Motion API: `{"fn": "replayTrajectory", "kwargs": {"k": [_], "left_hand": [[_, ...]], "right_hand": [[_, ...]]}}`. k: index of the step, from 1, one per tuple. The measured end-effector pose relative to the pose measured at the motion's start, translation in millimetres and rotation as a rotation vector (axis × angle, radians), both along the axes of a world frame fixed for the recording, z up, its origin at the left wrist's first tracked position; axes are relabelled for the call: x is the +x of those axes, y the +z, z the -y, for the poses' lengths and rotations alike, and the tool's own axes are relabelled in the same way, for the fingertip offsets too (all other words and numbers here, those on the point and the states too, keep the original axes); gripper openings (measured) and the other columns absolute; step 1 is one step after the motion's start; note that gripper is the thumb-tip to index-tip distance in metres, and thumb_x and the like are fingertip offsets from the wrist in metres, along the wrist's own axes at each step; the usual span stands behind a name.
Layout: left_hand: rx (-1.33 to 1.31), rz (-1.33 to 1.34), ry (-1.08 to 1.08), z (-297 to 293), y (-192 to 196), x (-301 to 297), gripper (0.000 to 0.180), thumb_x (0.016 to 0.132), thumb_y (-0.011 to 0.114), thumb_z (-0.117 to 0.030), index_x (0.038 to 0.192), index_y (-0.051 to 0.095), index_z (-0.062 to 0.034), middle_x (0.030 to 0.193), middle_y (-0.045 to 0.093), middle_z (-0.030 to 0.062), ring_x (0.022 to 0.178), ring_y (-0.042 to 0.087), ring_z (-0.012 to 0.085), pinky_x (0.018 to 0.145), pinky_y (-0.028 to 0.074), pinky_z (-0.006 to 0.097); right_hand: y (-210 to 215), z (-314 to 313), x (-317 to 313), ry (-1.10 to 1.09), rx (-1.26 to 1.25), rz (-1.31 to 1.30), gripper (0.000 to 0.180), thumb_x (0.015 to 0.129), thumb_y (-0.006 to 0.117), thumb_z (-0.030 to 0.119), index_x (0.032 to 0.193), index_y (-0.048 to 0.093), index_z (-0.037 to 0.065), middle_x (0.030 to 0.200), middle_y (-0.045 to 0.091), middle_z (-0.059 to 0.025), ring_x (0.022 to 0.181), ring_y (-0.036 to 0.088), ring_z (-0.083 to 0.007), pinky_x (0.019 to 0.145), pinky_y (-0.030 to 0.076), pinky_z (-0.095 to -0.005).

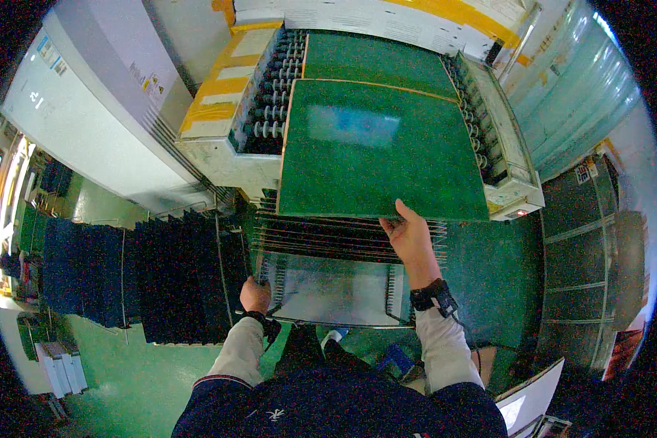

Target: The recorder is taking green panels and placing them into a vertical storage or drying rack.

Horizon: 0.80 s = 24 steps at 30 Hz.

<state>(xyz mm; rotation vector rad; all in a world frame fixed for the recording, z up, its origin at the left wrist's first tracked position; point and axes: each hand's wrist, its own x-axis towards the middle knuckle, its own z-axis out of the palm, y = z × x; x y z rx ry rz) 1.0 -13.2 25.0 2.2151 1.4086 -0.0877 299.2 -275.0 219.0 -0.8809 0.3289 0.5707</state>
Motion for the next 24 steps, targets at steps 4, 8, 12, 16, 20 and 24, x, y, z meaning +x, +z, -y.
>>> {"fn": "replayTrajectory", "kwargs": {"k": [4,8,12,16,20,24], "left_hand": [[0.038,0.031,0.006,0.7,-1.3,-1.2,0.040,0.080,0.073,-0.032,0.100,0.063,0.0006,0.099,0.069,0.0232,0.095,0.067,0.0408,0.082,0.054,0.048],[0.038,0.047,0.017,1.2,-2.5,-1.7,0.039,0.079,0.073,-0.032,0.099,0.064,0.0004,0.098,0.069,0.0233,0.094,0.067,0.0413,0.082,0.054,0.049],[0.007,0.027,0.028,0.8,-2.4,-1.0,0.039,0.079,0.073,-0.031,0.102,0.064,-0.0003,0.098,0.069,0.0233,0.094,0.067,0.0422,0.082,0.054,0.048],[0.016,0.043,0.039,2.4,-4.7,1.5,0.038,0.078,0.072,-0.031,0.100,0.065,-0.0009,0.096,0.070,0.0230,0.093,0.067,0.0422,0.081,0.054,0.049],[0.040,0.062,0.047,-1.3,-11.3,-3.5,0.036,0.079,0.073,-0.032,0.095,0.065,-0.0008,0.094,0.070,0.0224,0.090,0.068,0.0417,0.080,0.055,0.049],[0.041,0.066,0.020,1.5,-8.6,-3.9,0.036,0.080,0.073,-0.033,0.094,0.064,-0.0002,0.095,0.070,0.0232,0.090,0.069,0.0419,0.080,0.056,0.050]], "right_hand": [[-3.6,-13.7,4.8,0.021,0.031,-0.001,0.014,0.094,0.070,0.017,0.103,0.063,0.010,0.099,0.069,-0.0051,0.088,0.065,-0.0211,0.079,0.057,-0.0360],[-7.4,-14.5,5.4,-0.008,0.009,0.003,0.014,0.094,0.070,0.018,0.103,0.063,0.010,0.099,0.068,-0.0056,0.090,0.064,-0.0210,0.082,0.056,-0.0369],[-4.0,-10.8,0.3,-0.049,-0.035,0.003,0.015,0.094,0.070,0.018,0.104,0.063,0.010,0.100,0.068,-0.0057,0.090,0.064,-0.0208,0.082,0.054,-0.0367],[-2.6,-7.7,4.0,-0.069,-0.016,-0.006,0.014,0.091,0.072,0.016,0.094,0.062,0.008,0.089,0.065,-0.0065,0.079,0.064,-0.0229,0.077,0.059,-0.0416],[6.0,-18.5,2.2,-0.061,-0.018,0.033,0.013,0.092,0.071,0.017,0.094,0.062,0.008,0.088,0.066,-0.0070,0.079,0.065,-0.0231,0.078,0.059,-0.0407],[2.0,-19.6,11.0,-0.039,0.002,0.054,0.013,0.093,0.070,0.017,0.096,0.062,0.008,0.092,0.067,-0.0076,0.080,0.065,-0.0233,0.078,0.059,-0.0400]]}}
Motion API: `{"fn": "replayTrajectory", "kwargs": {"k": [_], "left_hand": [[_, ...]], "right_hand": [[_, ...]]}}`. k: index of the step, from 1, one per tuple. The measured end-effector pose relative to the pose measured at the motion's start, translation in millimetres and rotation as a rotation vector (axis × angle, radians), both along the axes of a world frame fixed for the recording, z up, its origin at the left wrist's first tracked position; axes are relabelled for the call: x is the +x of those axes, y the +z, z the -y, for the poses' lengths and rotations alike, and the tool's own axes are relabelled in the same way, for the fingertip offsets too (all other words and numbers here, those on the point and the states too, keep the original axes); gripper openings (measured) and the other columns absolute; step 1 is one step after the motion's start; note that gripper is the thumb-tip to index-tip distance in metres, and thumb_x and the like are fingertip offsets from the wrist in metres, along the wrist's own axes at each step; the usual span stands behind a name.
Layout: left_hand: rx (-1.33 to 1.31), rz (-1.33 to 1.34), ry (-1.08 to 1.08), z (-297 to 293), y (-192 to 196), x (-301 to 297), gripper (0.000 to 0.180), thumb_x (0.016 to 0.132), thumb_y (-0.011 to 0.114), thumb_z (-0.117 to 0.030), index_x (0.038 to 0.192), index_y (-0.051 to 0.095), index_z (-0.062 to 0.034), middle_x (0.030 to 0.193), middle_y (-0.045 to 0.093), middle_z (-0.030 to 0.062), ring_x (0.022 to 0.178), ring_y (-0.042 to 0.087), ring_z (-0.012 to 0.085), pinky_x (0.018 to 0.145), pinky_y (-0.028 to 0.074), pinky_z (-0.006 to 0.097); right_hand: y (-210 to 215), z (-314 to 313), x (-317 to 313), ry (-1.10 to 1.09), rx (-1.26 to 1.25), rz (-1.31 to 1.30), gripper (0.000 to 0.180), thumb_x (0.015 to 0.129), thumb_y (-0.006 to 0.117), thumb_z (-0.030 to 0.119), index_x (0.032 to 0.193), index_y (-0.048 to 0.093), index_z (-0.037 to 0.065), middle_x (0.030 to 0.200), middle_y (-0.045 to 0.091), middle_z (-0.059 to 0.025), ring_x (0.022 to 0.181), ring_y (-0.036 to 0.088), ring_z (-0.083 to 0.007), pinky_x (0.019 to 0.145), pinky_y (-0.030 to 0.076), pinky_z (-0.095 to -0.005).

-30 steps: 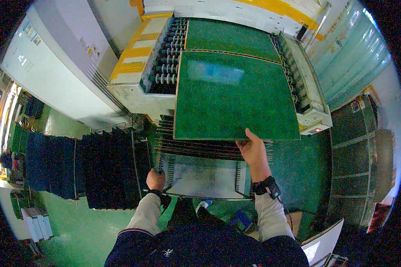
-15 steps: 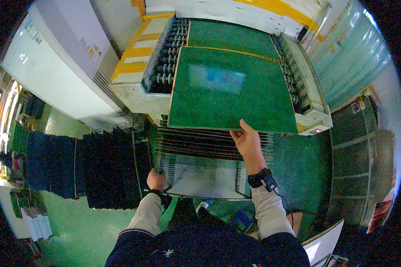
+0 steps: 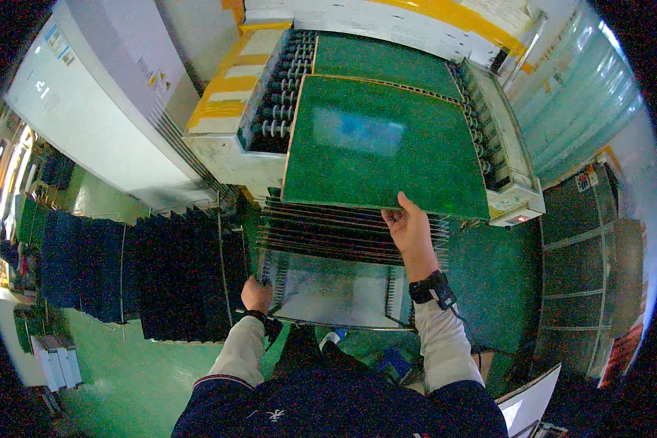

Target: The recorder is taking green panels and placing them into a vertical storage or drying rack.

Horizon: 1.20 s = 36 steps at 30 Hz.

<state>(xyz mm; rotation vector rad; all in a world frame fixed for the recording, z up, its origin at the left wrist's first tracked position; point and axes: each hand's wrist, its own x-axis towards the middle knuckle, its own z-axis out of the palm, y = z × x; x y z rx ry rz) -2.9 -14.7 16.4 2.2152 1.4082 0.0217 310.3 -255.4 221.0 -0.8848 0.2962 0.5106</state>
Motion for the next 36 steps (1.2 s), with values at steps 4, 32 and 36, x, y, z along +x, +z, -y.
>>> {"fn": "replayTrajectory", "kwargs": {"k": [4,32,36], "left_hand": [[-0.007,-0.011,-0.009,0.1,4.2,2.3,0.036,0.080,0.073,-0.032,0.095,0.064,-0.0001,0.096,0.069,0.0240,0.092,0.068,0.0423,0.081,0.055,0.050],[-0.007,-0.025,0.025,1.2,10.5,5.8,0.036,0.080,0.072,-0.033,0.096,0.064,-0.0015,0.097,0.070,0.0215,0.093,0.068,0.0411,0.081,0.055,0.049],[0.044,-0.018,0.021,1.6,4.5,4.2,0.035,0.079,0.074,-0.032,0.092,0.064,-0.0014,0.093,0.070,0.0212,0.088,0.069,0.0410,0.078,0.056,0.049]], "right_hand": [[-4.2,0.0,9.3,-0.030,-0.010,-0.033,0.014,0.093,0.070,0.018,0.100,0.061,0.008,0.095,0.067,-0.0080,0.082,0.065,-0.0240,0.079,0.059,-0.0393],[-14.6,0.0,24.6,-0.031,0.040,-0.060,0.018,0.087,0.073,0.014,0.095,0.058,0.007,0.091,0.064,-0.0095,0.081,0.063,-0.0267,0.079,0.059,-0.0424],[-16.0,-1.0,27.0,-0.015,0.041,-0.043,0.018,0.087,0.073,0.014,0.095,0.058,0.007,0.093,0.064,-0.0101,0.084,0.063,-0.0269,0.080,0.059,-0.0424]]}}
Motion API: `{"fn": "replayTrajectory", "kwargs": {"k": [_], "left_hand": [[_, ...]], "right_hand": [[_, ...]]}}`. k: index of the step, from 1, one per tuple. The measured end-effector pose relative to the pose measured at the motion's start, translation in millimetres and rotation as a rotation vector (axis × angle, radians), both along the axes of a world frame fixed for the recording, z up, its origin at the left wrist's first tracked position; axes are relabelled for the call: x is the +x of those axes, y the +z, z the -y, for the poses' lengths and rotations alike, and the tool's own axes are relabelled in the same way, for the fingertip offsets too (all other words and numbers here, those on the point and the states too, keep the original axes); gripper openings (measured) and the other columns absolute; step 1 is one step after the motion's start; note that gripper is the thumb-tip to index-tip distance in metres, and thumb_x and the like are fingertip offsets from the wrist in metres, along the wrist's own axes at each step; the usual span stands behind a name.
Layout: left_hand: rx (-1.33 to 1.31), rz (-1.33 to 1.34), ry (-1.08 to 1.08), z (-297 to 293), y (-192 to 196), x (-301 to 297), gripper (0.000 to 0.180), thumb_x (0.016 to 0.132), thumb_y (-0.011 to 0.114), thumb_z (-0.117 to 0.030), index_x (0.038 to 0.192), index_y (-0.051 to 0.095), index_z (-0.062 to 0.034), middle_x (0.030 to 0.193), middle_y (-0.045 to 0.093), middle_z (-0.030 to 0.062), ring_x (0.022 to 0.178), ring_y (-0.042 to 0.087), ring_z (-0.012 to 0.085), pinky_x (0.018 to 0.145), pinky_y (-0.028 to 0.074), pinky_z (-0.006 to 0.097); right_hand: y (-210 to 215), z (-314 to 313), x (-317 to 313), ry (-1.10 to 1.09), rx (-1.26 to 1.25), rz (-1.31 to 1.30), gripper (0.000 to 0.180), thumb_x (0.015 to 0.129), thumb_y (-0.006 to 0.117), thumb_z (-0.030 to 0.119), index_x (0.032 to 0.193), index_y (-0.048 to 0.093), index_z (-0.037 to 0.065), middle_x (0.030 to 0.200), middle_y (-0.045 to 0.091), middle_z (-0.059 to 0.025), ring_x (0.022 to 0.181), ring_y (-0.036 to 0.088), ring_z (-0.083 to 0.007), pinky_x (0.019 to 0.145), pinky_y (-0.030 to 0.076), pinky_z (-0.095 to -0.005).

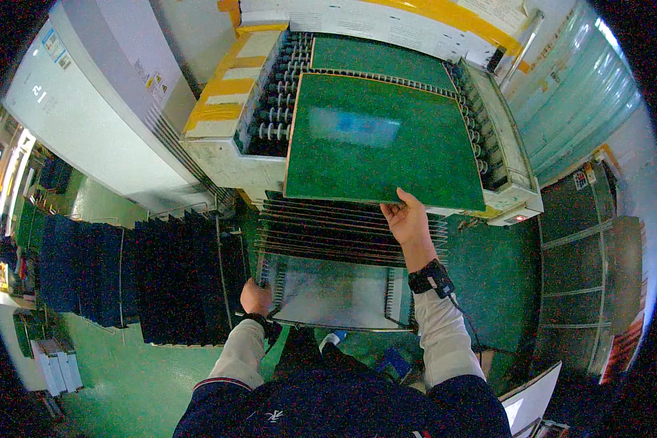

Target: The recorder is taking green panels and placing them into a vertical storage or drying rack.

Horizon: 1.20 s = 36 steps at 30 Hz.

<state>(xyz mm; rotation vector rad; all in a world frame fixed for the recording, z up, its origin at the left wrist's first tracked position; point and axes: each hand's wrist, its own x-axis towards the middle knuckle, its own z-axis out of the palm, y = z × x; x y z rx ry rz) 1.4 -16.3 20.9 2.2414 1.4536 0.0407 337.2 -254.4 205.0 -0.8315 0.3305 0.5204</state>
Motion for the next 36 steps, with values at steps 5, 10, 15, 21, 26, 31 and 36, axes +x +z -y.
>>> {"fn": "replayTrajectory", "kwargs": {"k": [5,10,15,21,26,31,36], "left_hand": [[-0.001,-0.002,-0.007,-0.3,-1.3,0.1,0.035,0.078,0.075,-0.033,0.092,0.064,-0.0015,0.093,0.070,0.0212,0.088,0.069,0.0409,0.078,0.056,0.049],[-0.025,0.007,0.002,0.5,0.8,0.9,0.037,0.079,0.075,-0.033,0.093,0.064,-0.0014,0.093,0.070,0.0211,0.089,0.069,0.0410,0.079,0.056,0.049],[-0.033,0.002,0.003,-0.7,-1.3,-1.9,0.038,0.079,0.075,-0.034,0.093,0.062,-0.0013,0.094,0.070,0.0209,0.090,0.068,0.0409,0.079,0.056,0.049],[0.003,-0.010,-0.004,0.2,-4.5,-1.6,0.038,0.078,0.075,-0.034,0.092,0.062,-0.0018,0.092,0.069,0.0210,0.090,0.068,0.0413,0.079,0.055,0.049],[0.007,0.011,-0.028,0.5,-2.7,-0.6,0.038,0.077,0.075,-0.034,0.092,0.063,-0.0015,0.092,0.069,0.0213,0.089,0.068,0.0415,0.079,0.055,0.050],[-0.011,0.019,-0.055,0.7,2.7,-5.9,0.035,0.078,0.073,-0.032,0.093,0.064,-0.0013,0.094,0.070,0.0220,0.090,0.068,0.0423,0.077,0.055,0.051],[-0.036,0.004,-0.015,-3.2,-7.9,-3.4,0.036,0.078,0.073,-0.032,0.093,0.064,-0.0011,0.092,0.069,0.0221,0.089,0.068,0.0421,0.078,0.055,0.050]], "right_hand": [[-1.6,-0.4,2.5,0.004,-0.009,0.003,0.018,0.087,0.073,0.014,0.097,0.059,0.008,0.097,0.064,-0.0103,0.089,0.063,-0.0271,0.082,0.058,-0.0420],[-0.1,-0.9,4.6,0.014,-0.003,0.033,0.021,0.088,0.074,0.015,0.101,0.059,0.008,0.099,0.064,-0.0109,0.090,0.063,-0.0281,0.082,0.058,-0.0420],[0.8,-5.2,4.1,0.005,-0.015,0.023,0.022,0.088,0.074,0.016,0.101,0.059,0.008,0.099,0.064,-0.0111,0.090,0.062,-0.0280,0.082,0.057,-0.0420],[-3.1,-5.6,10.3,0.018,-0.001,0.033,0.021,0.089,0.074,0.018,0.101,0.059,0.007,0.097,0.064,-0.0114,0.090,0.062,-0.0272,0.082,0.057,-0.0419],[-2.5,-0.7,9.1,0.102,-0.006,0.063,0.021,0.093,0.069,0.023,0.100,0.061,0.005,0.095,0.068,-0.0115,0.089,0.066,-0.0263,0.081,0.057,-0.0404],[10.3,3.3,-41.6,0.322,-0.201,0.171,0.029,0.097,0.065,0.029,0.107,0.066,0.002,0.101,0.071,-0.0128,0.090,0.069,-0.0233,0.081,0.056,-0.0357],[-3.1,22.9,-104.6,0.467,-0.773,0.853,0.020,0.093,0.069,0.020,0.103,0.071,0.003,0.104,0.072,-0.0124,0.094,0.069,-0.0261,0.086,0.054,-0.0347]]}}
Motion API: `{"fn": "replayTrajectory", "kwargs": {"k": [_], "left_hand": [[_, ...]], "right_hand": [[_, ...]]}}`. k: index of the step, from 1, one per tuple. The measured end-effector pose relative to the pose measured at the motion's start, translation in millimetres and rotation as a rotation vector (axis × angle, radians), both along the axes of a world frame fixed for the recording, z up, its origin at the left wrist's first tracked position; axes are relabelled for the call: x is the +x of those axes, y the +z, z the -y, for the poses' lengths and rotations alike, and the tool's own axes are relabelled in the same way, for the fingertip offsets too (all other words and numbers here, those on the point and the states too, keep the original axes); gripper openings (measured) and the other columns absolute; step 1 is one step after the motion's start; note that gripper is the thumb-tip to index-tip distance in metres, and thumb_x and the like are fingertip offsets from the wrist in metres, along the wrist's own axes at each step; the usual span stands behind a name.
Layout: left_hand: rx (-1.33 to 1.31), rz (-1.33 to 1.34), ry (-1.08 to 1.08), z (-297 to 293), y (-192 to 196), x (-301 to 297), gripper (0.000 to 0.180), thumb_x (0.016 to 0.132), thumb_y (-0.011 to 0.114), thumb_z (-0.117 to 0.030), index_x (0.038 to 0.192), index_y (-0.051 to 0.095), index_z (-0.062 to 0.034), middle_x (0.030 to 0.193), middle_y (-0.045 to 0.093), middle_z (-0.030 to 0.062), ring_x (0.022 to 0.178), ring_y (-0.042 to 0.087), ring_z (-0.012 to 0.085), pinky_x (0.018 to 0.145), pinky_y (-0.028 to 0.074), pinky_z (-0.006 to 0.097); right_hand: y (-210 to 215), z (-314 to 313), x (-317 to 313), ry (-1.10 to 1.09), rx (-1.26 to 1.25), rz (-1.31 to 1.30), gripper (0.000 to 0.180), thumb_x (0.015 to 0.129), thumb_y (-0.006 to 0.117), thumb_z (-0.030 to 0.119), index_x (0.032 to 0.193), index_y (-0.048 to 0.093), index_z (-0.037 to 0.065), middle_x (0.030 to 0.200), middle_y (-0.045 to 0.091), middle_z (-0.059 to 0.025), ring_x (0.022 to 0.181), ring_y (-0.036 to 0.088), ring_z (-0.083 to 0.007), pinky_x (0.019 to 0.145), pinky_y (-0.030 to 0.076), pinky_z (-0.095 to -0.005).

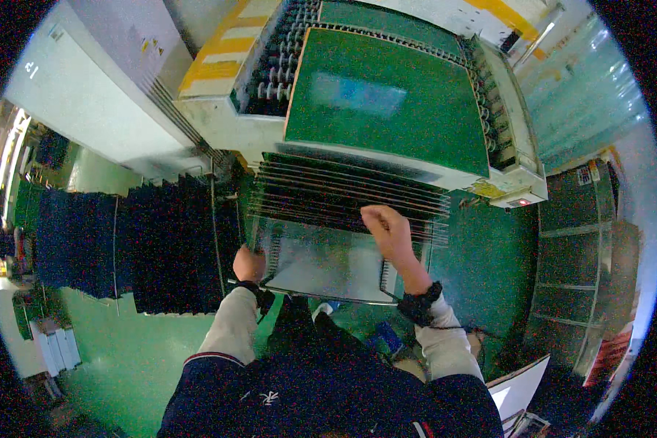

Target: The recorder is taking green panels and placing them into a vertical storage or drying rack.

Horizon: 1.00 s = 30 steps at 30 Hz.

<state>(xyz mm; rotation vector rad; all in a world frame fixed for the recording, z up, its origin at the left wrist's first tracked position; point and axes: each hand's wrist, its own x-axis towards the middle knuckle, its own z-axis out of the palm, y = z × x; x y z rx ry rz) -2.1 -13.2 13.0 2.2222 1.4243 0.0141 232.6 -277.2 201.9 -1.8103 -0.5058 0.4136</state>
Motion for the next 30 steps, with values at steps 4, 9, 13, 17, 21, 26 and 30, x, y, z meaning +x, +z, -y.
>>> {"fn": "replayTrajectory", "kwargs": {"k": [4,9,13,17,21,26,30], "left_hand": [[0.059,0.025,-0.026,2.9,-0.4,-2.4,0.035,0.078,0.073,-0.032,0.092,0.063,-0.0010,0.091,0.069,0.0222,0.088,0.068,0.0419,0.078,0.055,0.050],[0.063,0.028,-0.032,3.0,3.4,-1.5,0.033,0.078,0.072,-0.030,0.091,0.062,-0.0010,0.091,0.069,0.0223,0.088,0.067,0.0425,0.078,0.055,0.050],[0.045,0.025,-0.038,3.2,4.4,0.4,0.032,0.078,0.072,-0.028,0.091,0.062,-0.0011,0.091,0.069,0.0225,0.088,0.067,0.0431,0.078,0.054,0.051],[0.084,0.033,-0.044,2.9,3.5,-3.1,0.030,0.078,0.072,-0.026,0.092,0.062,-0.0014,0.092,0.069,0.0227,0.089,0.067,0.0430,0.078,0.054,0.050],[0.078,0.046,-0.048,5.2,6.3,-1.5,0.029,0.078,0.071,-0.025,0.093,0.062,-0.0017,0.093,0.069,0.0222,0.090,0.067,0.0425,0.079,0.054,0.050],[0.064,0.055,-0.052,1.0,1.6,-4.8,0.028,0.080,0.070,-0.026,0.094,0.063,-0.0023,0.095,0.070,0.0214,0.090,0.067,0.0416,0.079,0.055,0.050],[0.021,0.005,-0.014,3.4,7.7,1.8,0.030,0.080,0.069,-0.028,0.094,0.063,-0.0027,0.094,0.070,0.0214,0.091,0.068,0.0412,0.080,0.055,0.050]], "right_hand": [[0.9,15.1,-29.2,0.155,-0.236,0.518,0.026,0.085,0.071,0.013,0.110,0.070,0.006,0.107,0.070,-0.0142,0.100,0.066,-0.0341,0.088,0.052,-0.0392],[-6.3,19.8,-39.1,0.219,-0.320,0.670,0.032,0.082,0.072,0.013,0.114,0.069,0.007,0.119,0.067,-0.0116,0.113,0.060,-0.0324,0.095,0.048,-0.0432],[-5.5,21.1,-47.5,0.220,-0.400,0.702,0.034,0.081,0.070,0.010,0.115,0.068,0.007,0.124,0.064,-0.0099,0.116,0.057,-0.0320,0.098,0.044,-0.0455],[-9.2,22.8,-62.1,0.209,-0.408,0.805,0.035,0.080,0.068,0.008,0.115,0.067,0.007,0.127,0.063,-0.0096,0.115,0.057,-0.0322,0.096,0.044,-0.0464],[-11.5,28.7,-66.1,0.214,-0.371,0.798,0.036,0.079,0.068,0.007,0.116,0.066,0.007,0.122,0.063,-0.0107,0.110,0.057,-0.0330,0.093,0.045,-0.0457],[-13.0,18.5,-49.4,0.260,-0.422,0.684,0.034,0.079,0.071,0.010,0.112,0.065,0.005,0.107,0.064,-0.0123,0.100,0.057,-0.0340,0.088,0.046,-0.0457],[-21.3,15.3,-46.6,0.269,-0.533,0.671,0.028,0.080,0.071,0.014,0.105,0.063,0.006,0.100,0.065,-0.0124,0.097,0.060,-0.0342,0.085,0.048,-0.0463]]}}
